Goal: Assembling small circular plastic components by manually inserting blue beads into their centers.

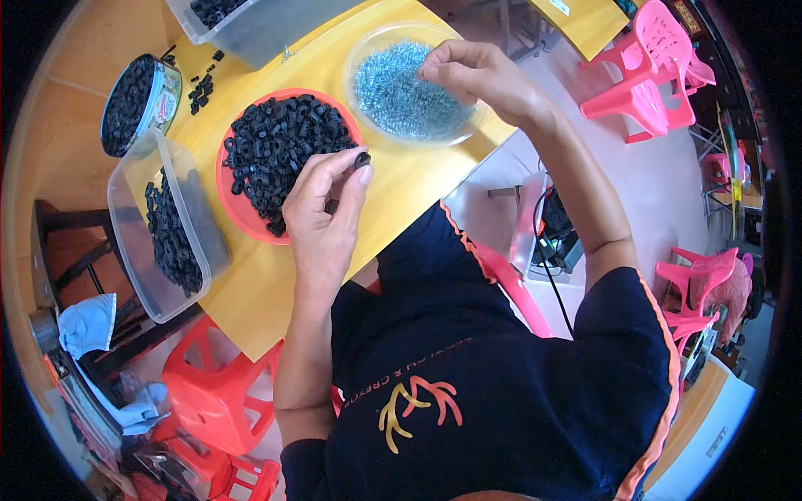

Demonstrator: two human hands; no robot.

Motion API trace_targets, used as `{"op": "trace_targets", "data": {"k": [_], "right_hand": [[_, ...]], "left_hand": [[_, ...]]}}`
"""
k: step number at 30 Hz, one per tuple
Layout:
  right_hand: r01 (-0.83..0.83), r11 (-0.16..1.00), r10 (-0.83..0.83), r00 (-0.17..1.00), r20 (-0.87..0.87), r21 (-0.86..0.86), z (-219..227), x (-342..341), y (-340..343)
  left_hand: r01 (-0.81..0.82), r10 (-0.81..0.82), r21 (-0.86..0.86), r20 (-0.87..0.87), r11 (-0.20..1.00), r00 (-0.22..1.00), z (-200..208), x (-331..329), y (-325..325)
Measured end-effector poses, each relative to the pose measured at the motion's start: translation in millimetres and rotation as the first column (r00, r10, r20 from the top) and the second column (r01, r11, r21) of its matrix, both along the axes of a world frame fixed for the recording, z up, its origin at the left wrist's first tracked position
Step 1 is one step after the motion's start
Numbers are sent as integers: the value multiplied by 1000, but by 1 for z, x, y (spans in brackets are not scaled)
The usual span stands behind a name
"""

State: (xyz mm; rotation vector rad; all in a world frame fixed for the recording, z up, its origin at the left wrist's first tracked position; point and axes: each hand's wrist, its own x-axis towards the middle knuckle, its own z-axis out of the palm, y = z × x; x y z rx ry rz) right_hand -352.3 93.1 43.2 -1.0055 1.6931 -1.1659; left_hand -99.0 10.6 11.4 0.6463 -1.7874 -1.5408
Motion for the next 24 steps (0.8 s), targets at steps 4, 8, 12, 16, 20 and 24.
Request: {"op": "trace_targets", "data": {"k": [4, 8, 12, 16, 20, 24], "right_hand": [[31, 998, -10, 951, 309, -61, -5, 8, 4], [-15, 994, 74, 809, 584, -104, 2, 31, 6], [-33, 995, 82, 818, 569, -95, 15, 49, 8], [-137, 983, 169, 928, 332, -119, 31, 64, 5], [-213, 975, 222, 954, 203, -68, 34, 73, 0], [-226, 964, 238, 968, 75, -137, 33, 82, -1]], "left_hand": [[24, -24, 12, -32, 1000, 999, 6, -5, -1], [54, -53, 34, -37, 998, 998, 12, -9, -2], [61, -60, 32, -43, 998, 997, 17, -13, 2], [66, -65, 16, -58, 998, 996, 17, -10, 2], [61, -66, -66, -86, 996, 994, 14, -4, 0], [48, -56, -179, -39, 983, 998, 19, 4, 2]]}}
